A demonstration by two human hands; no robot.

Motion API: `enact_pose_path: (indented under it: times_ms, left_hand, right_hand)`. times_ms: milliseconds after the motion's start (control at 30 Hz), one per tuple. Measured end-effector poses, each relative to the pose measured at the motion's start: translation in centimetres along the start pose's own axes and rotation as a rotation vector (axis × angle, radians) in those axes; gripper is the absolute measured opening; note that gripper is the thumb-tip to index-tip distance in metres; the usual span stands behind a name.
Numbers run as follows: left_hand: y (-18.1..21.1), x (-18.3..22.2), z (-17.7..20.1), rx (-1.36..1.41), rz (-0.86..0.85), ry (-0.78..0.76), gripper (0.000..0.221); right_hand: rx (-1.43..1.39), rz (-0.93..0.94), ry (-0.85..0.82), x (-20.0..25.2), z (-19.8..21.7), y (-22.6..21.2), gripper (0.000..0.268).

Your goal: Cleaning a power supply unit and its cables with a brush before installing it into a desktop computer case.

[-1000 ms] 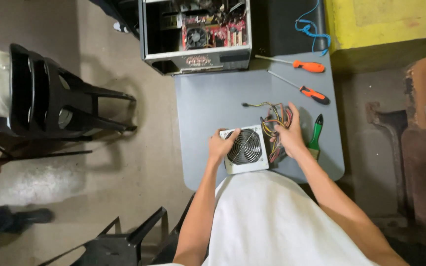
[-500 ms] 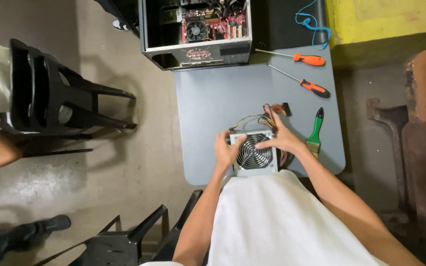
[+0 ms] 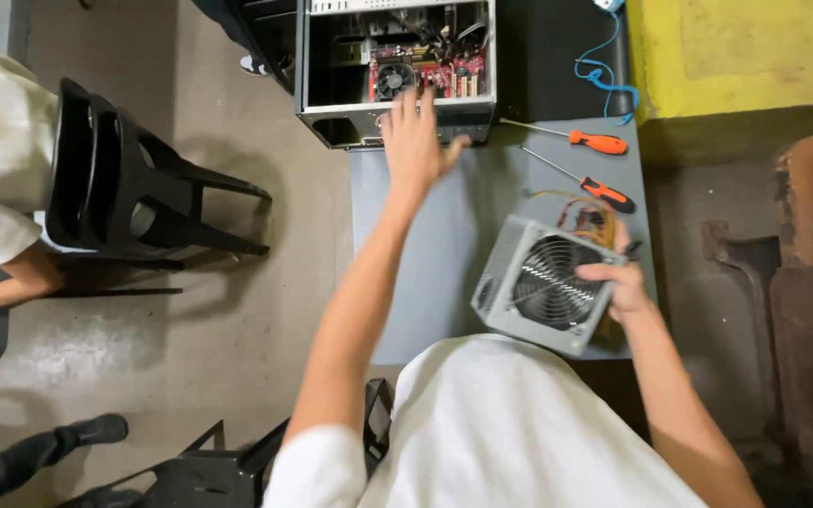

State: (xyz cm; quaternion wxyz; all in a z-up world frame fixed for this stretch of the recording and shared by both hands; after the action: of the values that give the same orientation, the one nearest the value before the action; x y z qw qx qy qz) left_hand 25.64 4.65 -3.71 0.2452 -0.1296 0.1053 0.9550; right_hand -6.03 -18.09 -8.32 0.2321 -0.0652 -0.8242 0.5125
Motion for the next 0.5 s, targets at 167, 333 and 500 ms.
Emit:
enact_pose_path:
  times_ms: [167,333,500]
  left_hand:
    - [-6.2,-5.9,-9.9,-0.049,-0.258,-0.069,0.078]
    - [-9.5,-4.1,-12.0,-0.03,-0.329,-0.006,0.049]
    - [-9.5,-0.3,-9.2,-0.062,-0.365,-0.115,0.029]
  right_hand:
    - [0.148,0.168,0.13,4.5,3.3,-4.3,0.106]
    - [0.163,0.207,0.355,9.8,8.3,-3.1,0.089]
    - [0.212,0.071,0.472,12.0,11.1,-1.2,0.083]
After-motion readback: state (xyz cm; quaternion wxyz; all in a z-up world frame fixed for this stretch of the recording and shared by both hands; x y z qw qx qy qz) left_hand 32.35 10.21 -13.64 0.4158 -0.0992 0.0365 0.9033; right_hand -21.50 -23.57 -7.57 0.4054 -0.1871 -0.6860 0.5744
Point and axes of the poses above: each hand's wrist, its own x-axis away from the middle knuckle, its own z-axis out of the back of the hand, y = z × x, the point moved 4 cm from there along -x, towards the middle knuckle, and after that the axes turned 1 degree about -z, right-handed, at the moved point
